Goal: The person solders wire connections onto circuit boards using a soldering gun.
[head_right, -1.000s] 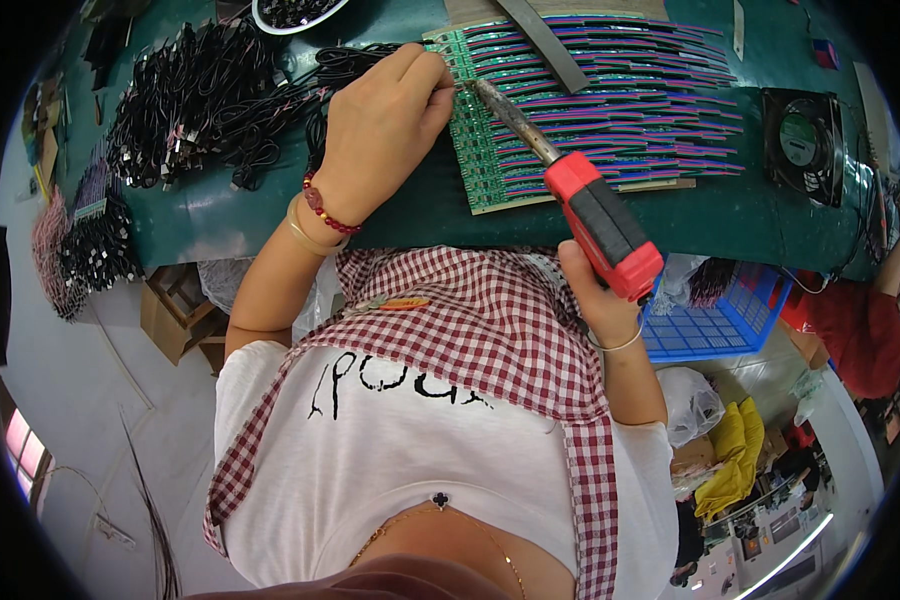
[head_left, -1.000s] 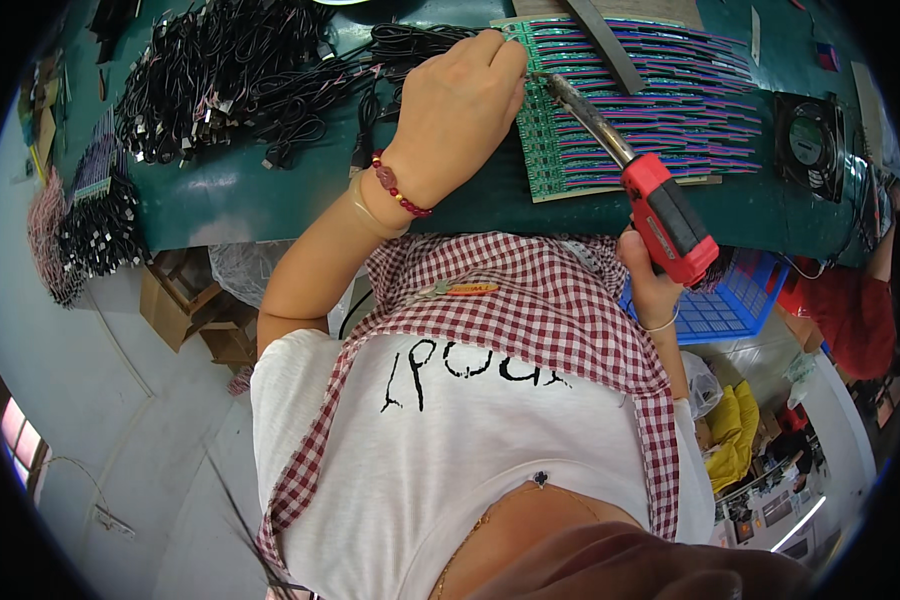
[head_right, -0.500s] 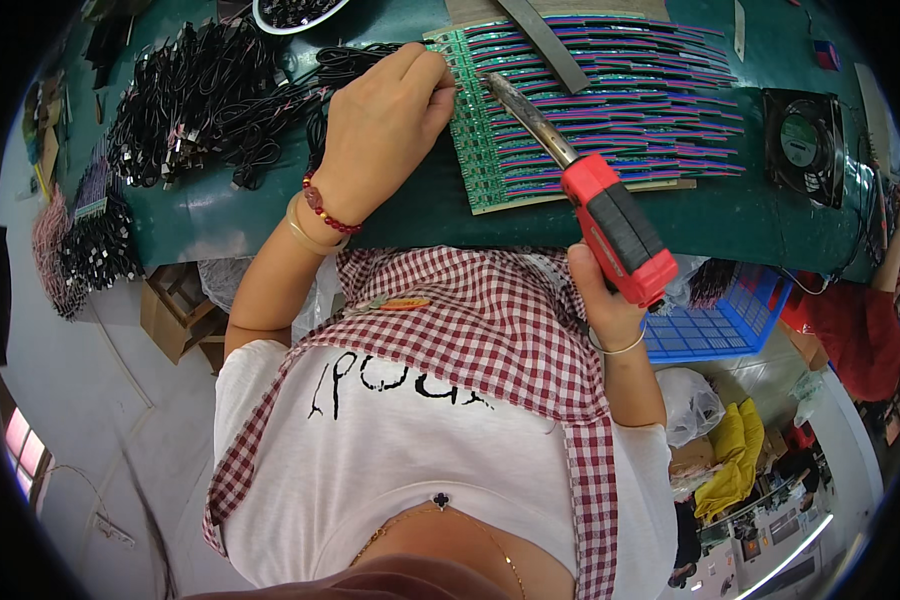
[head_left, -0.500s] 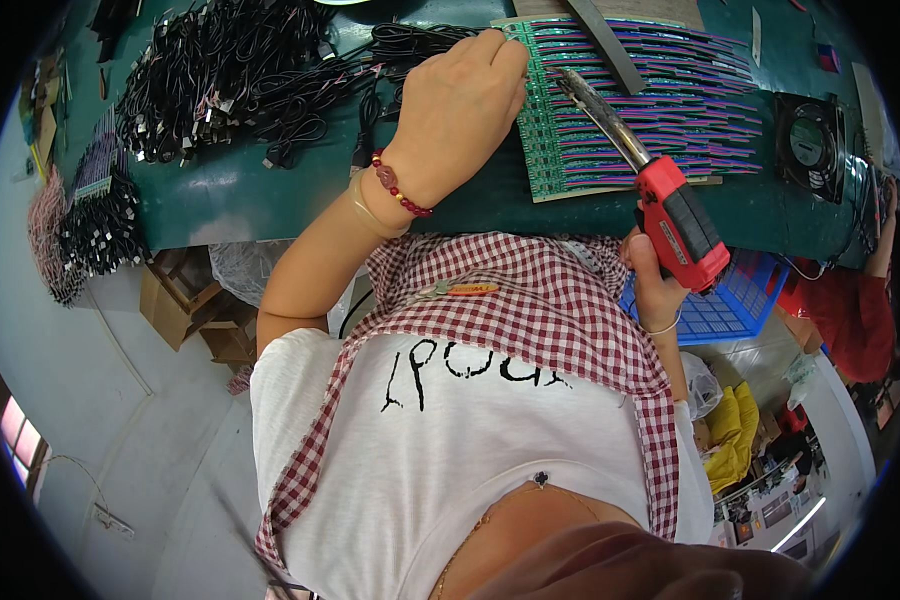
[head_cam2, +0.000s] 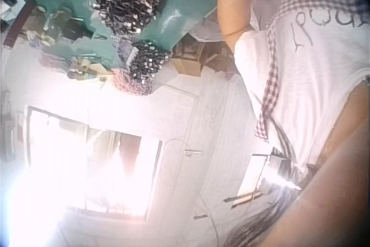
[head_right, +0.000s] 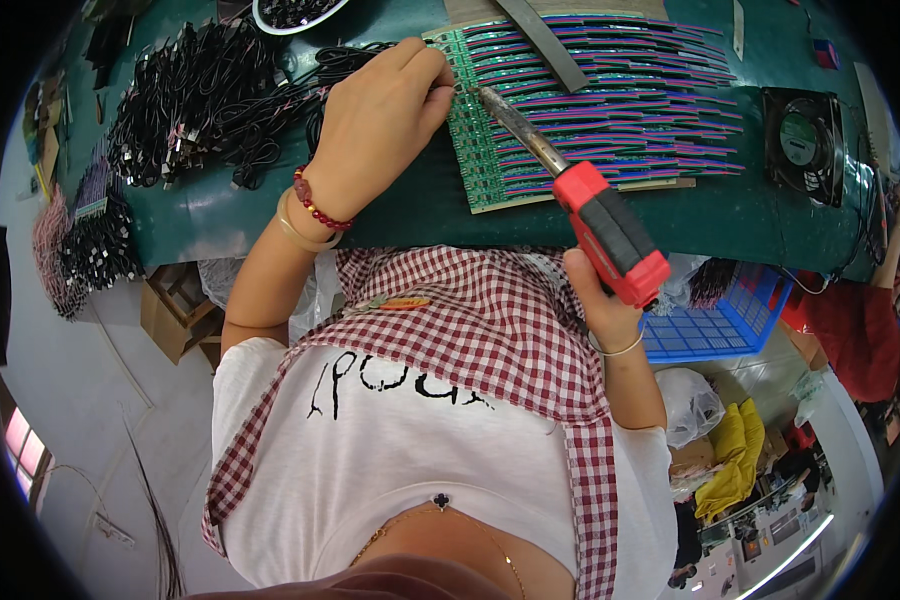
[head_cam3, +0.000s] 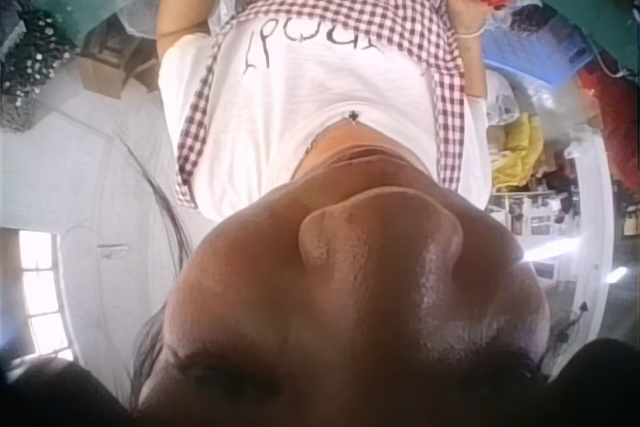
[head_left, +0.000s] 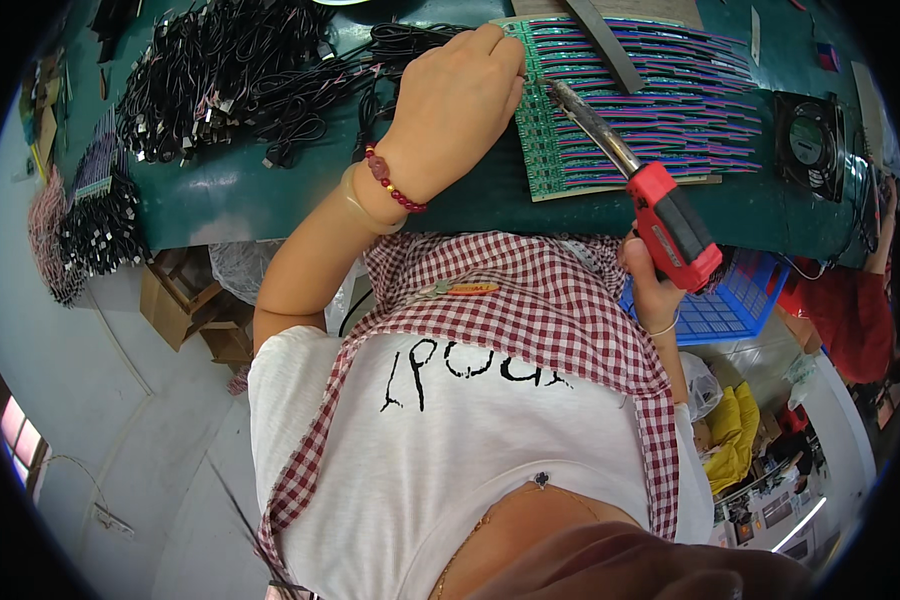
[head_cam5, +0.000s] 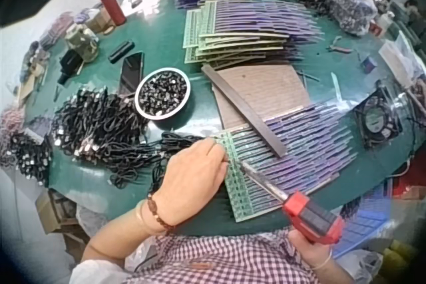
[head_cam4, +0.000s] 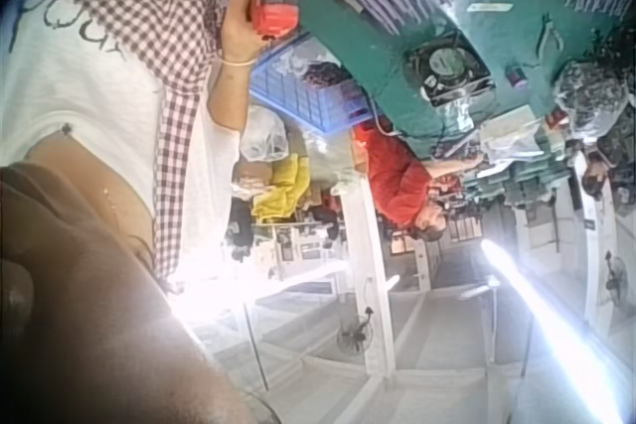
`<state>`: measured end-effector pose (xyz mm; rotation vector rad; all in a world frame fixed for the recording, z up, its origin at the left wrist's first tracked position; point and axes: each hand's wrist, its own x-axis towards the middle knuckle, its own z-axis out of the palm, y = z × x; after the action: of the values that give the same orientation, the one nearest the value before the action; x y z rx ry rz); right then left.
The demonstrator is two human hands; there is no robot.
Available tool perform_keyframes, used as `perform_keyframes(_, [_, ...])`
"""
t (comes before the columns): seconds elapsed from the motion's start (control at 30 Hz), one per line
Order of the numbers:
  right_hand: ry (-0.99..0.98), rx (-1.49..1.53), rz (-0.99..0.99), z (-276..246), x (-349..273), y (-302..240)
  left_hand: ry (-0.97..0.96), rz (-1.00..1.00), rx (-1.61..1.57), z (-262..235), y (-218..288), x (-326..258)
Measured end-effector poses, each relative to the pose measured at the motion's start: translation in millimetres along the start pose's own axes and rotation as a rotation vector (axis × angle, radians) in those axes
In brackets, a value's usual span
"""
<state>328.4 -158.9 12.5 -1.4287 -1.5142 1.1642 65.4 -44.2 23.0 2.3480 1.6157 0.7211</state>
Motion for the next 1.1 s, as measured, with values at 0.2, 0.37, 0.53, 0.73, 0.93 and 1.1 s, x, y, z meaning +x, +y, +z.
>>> perform_keyframes(0.2, [-0.054, -0.041, 0.008, -1, 0, 1, -0.049, 0.018, 0.043, -2, -1, 5])
perform_keyframes(0.37, [0.005, 0.018, 0.015, 0, 0, -1, -0.100, 0.037, 0.051, -3, -4, 9])
perform_keyframes(0.53, [0.002, -0.003, 0.005, 0, -1, 1, -0.125, 0.038, 0.064, -5, -3, 10])
perform_keyframes(0.73, [-0.052, -0.053, 0.007, 1, -2, 1, -0.129, 0.045, 0.054, -4, -5, 12])
perform_keyframes(0.93, [0.007, 0.044, 0.006, 2, 1, -4, -0.162, 0.034, 0.059, -6, -4, 13])
perform_keyframes(1.1, [0.004, 0.107, 0.007, 3, 4, -7, -0.148, 0.045, 0.058, -6, -4, 13])
